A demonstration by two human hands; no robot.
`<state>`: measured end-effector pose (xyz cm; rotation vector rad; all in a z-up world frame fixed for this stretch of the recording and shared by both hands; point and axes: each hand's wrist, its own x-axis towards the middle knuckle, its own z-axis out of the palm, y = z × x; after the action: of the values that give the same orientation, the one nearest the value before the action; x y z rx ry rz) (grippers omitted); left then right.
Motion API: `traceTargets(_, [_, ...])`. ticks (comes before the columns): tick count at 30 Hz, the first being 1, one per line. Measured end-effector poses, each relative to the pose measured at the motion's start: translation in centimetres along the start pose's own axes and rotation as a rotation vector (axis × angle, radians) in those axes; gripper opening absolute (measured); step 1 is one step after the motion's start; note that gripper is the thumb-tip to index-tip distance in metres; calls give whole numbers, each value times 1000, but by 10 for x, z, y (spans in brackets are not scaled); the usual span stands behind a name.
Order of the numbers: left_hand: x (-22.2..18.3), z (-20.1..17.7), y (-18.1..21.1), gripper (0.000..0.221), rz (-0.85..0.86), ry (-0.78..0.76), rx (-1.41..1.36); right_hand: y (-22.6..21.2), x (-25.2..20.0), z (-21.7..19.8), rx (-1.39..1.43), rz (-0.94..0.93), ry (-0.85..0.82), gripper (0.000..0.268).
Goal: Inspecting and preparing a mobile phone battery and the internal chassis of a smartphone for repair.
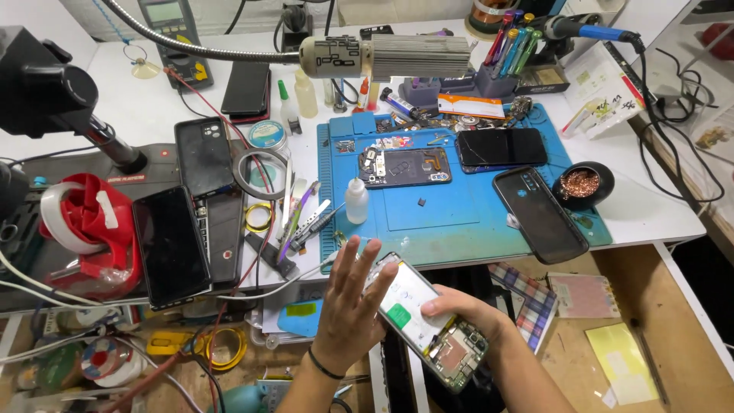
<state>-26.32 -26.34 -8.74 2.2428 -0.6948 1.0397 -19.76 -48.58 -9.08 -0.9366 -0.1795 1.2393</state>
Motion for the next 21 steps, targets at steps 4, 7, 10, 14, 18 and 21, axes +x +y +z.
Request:
traceTargets(4, [6, -3, 8, 58, 47, -57, 78, -13, -8, 20, -285, 134, 220, 53])
traceTargets(7, [19, -5, 18, 38, 76, -39, 142, -29, -18, 51, -252, 341, 665, 67])
traceTargets(10, [35, -13, 28, 9, 103, -24, 110, -2, -4, -23, -285, 87, 201, 78])
traceTargets(14, [31, -7, 33, 10, 17, -34, -7, -16, -8, -14, 88, -58, -329, 89])
traceTargets(18, [21, -3, 42, 18, -616, -118, -424, -25, -16, -12, 40, -175, -25, 98])
traceTargets(21, [33, -4, 54, 28, -1189, -192, -701, -19, -9, -22, 92, -324, 284, 93])
